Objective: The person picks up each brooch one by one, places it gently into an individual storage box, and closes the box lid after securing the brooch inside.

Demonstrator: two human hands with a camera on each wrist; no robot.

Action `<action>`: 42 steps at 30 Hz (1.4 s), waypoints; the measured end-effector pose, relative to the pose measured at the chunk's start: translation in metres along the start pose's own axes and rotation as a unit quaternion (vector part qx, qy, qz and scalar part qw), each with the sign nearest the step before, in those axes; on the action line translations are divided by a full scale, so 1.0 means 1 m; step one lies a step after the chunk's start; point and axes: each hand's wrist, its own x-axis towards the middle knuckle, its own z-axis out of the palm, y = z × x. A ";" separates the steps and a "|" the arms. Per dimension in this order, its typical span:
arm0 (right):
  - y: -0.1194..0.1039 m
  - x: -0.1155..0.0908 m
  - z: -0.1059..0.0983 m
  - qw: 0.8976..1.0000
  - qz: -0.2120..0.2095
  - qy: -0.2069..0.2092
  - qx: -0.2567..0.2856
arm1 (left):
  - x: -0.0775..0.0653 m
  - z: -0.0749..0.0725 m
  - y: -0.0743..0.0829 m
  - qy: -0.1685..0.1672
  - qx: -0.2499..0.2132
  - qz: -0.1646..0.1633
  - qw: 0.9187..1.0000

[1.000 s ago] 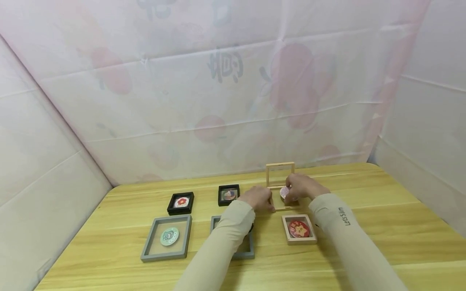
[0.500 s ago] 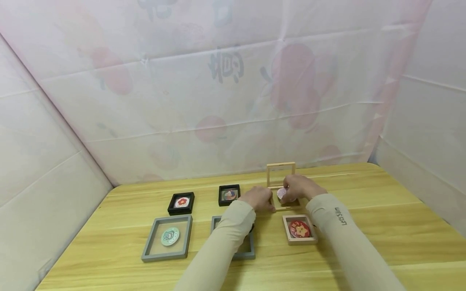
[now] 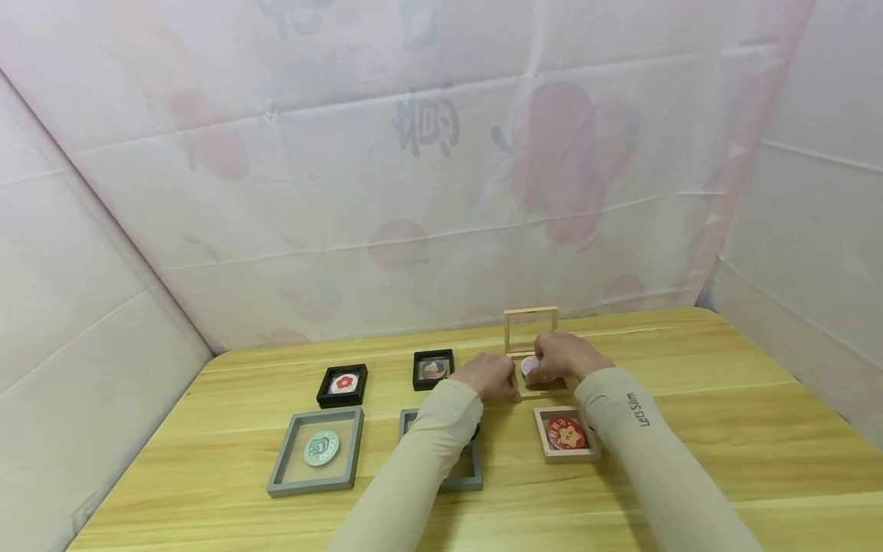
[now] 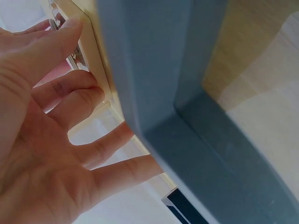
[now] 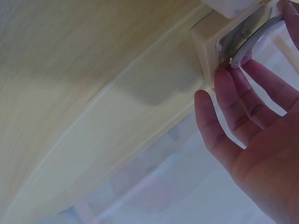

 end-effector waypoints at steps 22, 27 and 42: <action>0.002 -0.003 0.002 0.999 0.001 -0.008 0.042 | 0.000 0.004 0.001 -0.003 0.016 0.001 1.000; -0.001 -0.003 0.006 0.999 0.007 -0.005 0.054 | -0.003 0.002 0.000 0.000 0.012 0.007 1.000; -0.006 -0.004 0.009 0.999 0.008 -0.015 0.045 | -0.003 0.001 -0.003 -0.031 -0.008 0.011 0.999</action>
